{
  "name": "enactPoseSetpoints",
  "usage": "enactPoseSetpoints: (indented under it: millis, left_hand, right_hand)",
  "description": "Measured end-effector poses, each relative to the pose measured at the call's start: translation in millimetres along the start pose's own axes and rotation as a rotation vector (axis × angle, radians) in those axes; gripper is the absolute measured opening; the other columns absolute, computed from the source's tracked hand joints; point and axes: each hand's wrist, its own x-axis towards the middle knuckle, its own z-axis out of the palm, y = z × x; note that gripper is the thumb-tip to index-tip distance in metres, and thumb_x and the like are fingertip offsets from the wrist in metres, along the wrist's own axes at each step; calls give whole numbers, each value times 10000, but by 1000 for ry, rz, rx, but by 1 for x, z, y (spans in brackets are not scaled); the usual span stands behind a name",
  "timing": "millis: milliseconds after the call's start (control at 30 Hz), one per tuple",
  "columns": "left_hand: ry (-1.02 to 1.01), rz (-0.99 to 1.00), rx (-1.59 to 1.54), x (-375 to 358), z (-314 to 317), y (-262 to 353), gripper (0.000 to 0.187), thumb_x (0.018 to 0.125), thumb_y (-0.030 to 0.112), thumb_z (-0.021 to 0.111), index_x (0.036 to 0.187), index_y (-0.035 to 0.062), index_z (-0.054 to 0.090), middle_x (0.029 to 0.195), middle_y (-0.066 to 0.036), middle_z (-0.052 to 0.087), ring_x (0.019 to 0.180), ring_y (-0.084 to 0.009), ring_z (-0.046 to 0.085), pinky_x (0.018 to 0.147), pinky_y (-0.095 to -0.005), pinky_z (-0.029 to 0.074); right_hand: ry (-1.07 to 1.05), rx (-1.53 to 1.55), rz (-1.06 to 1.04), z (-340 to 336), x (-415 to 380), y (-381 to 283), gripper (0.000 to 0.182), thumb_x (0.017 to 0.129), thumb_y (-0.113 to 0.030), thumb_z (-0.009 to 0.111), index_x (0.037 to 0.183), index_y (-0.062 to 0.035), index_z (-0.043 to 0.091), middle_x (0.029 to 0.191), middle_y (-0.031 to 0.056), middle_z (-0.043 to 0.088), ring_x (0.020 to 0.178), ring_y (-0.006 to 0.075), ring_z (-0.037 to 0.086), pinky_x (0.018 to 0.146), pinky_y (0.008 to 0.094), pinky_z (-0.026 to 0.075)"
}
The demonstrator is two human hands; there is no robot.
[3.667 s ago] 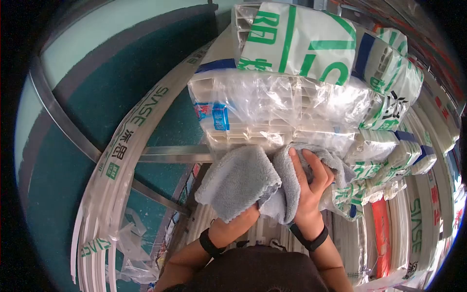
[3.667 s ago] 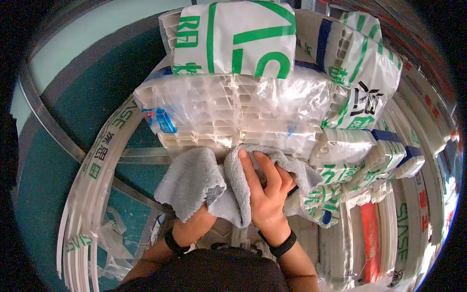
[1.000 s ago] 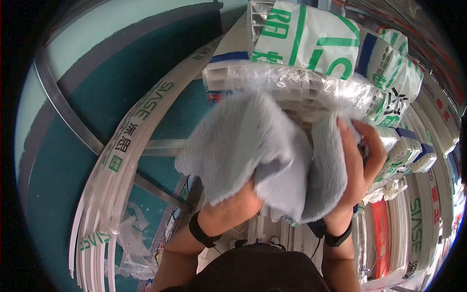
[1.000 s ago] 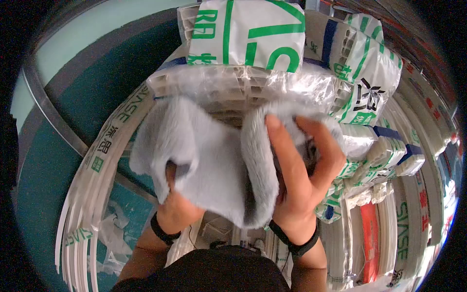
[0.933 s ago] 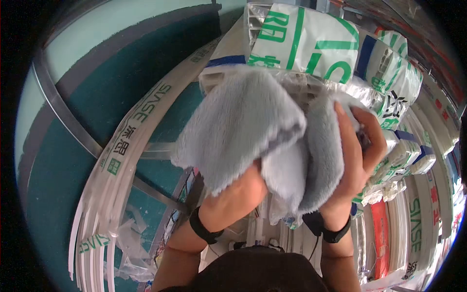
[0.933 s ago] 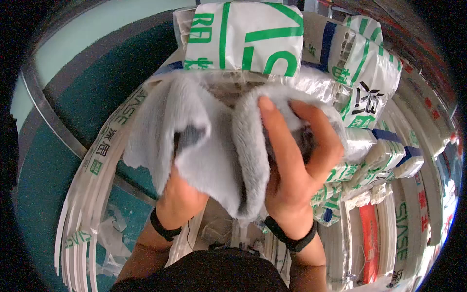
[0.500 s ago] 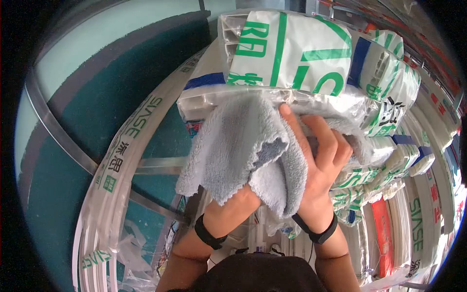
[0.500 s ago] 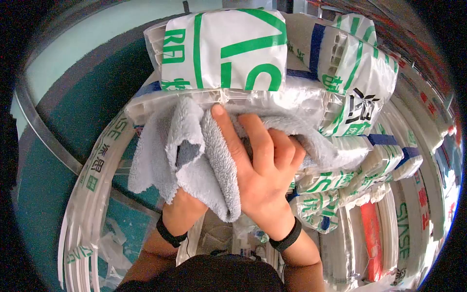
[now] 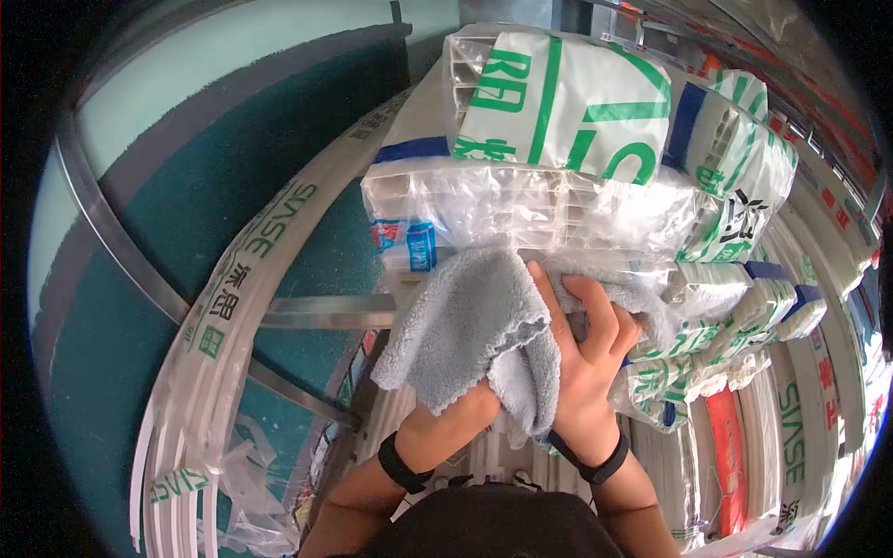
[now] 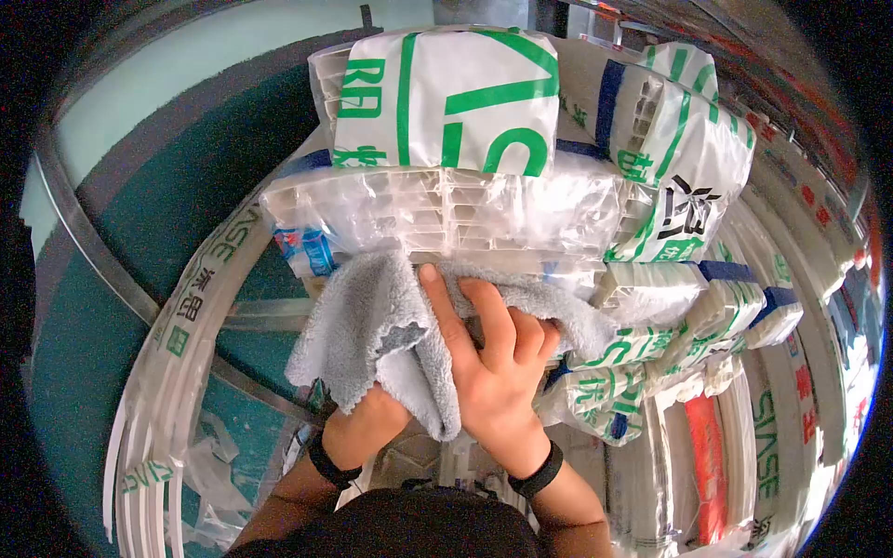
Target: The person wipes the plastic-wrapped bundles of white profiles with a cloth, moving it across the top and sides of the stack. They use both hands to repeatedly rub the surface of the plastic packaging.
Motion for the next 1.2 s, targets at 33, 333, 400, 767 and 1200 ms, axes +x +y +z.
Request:
enactPoseSetpoints:
  millis: [33, 333, 400, 767, 1200]
  left_hand:
    - [-37, 20, 21, 3, -6, -2, 245, 910, 246, 609, 1080, 71, 624, 1052, -118, 588, 1016, -277, 549, 1015, -493, 426]
    - [-204, 167, -78, 32, -35, -22, 420, 836, 194, 586, 1197, -21, 599, 1189, -196, 589, 1122, -353, 551, 1001, -530, 428]
    - [-208, 170, -96, 32, -37, -23, 429, 827, 192, 583, 1197, -24, 605, 1194, -199, 594, 1125, -355, 555, 995, -532, 433]
    - [-250, 306, 113, 17, -38, -19, 461, 811, 204, 567, 1207, -29, 611, 1226, -206, 591, 1148, -362, 554, 992, -539, 434]
    - [-418, 253, 100, 5, -39, -9, 572, 894, 310, 522, 1381, 16, 465, 1414, -204, 450, 1290, -394, 442, 1096, -546, 317]
  right_hand:
    - [-7, 17, 7, 0, -2, 0, 467, 817, -241, 587, 1280, -237, 645, 1191, -19, 503, 951, 187, 424, 868, 346, 337]
    - [-98, 123, 54, -3, -12, -5, 525, 785, -229, 643, 1306, -173, 618, 1200, 69, 485, 992, 246, 426, 905, 369, 342]
    - [-150, 142, 41, -7, -12, -5, 571, 739, -191, 685, 1295, -89, 610, 1221, 147, 465, 1044, 316, 422, 942, 391, 358]
    - [-108, 160, 58, -1, -26, -6, 533, 816, -237, 605, 1346, -185, 586, 1206, 66, 502, 974, 240, 451, 892, 377, 348]
    - [-171, 177, 57, -4, -39, -5, 529, 820, -226, 589, 1348, -182, 579, 1208, 78, 499, 983, 255, 462, 899, 397, 357]
